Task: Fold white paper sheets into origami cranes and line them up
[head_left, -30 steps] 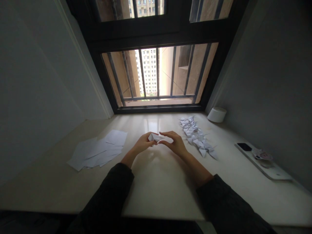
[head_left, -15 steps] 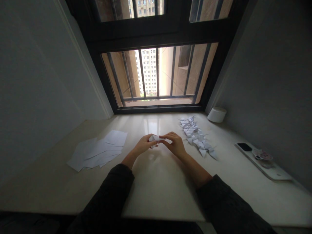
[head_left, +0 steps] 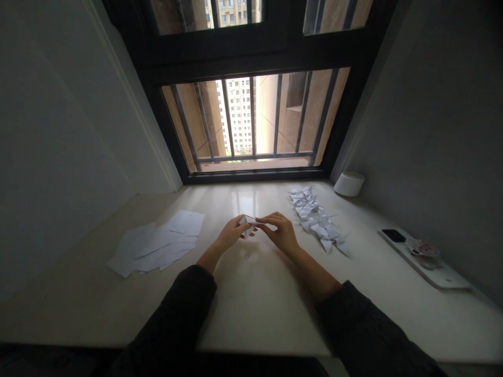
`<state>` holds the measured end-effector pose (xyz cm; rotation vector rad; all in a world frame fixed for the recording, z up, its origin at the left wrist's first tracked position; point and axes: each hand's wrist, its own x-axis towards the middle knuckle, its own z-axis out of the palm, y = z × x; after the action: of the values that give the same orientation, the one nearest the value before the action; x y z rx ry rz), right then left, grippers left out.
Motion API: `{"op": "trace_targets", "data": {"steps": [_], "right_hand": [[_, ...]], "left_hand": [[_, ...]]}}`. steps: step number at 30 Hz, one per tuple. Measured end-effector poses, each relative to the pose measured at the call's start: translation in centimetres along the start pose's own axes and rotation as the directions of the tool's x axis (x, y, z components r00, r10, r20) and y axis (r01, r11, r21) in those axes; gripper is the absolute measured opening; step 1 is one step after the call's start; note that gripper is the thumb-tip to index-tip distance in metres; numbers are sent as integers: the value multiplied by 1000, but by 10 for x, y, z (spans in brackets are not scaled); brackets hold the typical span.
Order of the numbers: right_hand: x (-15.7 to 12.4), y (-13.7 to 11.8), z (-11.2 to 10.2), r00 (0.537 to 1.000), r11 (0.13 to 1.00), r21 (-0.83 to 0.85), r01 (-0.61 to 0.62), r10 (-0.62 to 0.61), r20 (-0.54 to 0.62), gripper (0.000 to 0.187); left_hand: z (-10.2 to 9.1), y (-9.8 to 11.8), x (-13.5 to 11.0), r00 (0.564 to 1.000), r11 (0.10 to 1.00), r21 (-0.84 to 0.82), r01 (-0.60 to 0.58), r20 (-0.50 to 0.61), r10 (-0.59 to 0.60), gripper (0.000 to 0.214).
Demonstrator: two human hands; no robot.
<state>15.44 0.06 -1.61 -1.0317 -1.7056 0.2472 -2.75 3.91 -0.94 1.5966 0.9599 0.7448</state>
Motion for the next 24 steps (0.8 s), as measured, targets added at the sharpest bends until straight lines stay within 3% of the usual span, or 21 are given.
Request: {"op": "trace_targets", "data": {"steps": [8,12,19,24], "right_hand": [[0,1,1,999,999,-14,46,-46,-22,15],[-1,2,2,998,997,-56,48,-50,-30,14],[-2,5,-3,995,939,-336,79,-92,-25,17],[0,0,-1,994,975,-203,89,-98,-37,21]], "left_hand": [[2,-1,1,1000,1000,-7,24,2,-24,33],[3,-2,2,1000,998,62,-16,-22,18,35],[4,-4,0,945,950,274,-151,-241,220,54],[3,-7,3,949,959,215,-185,-214,232,40]]}}
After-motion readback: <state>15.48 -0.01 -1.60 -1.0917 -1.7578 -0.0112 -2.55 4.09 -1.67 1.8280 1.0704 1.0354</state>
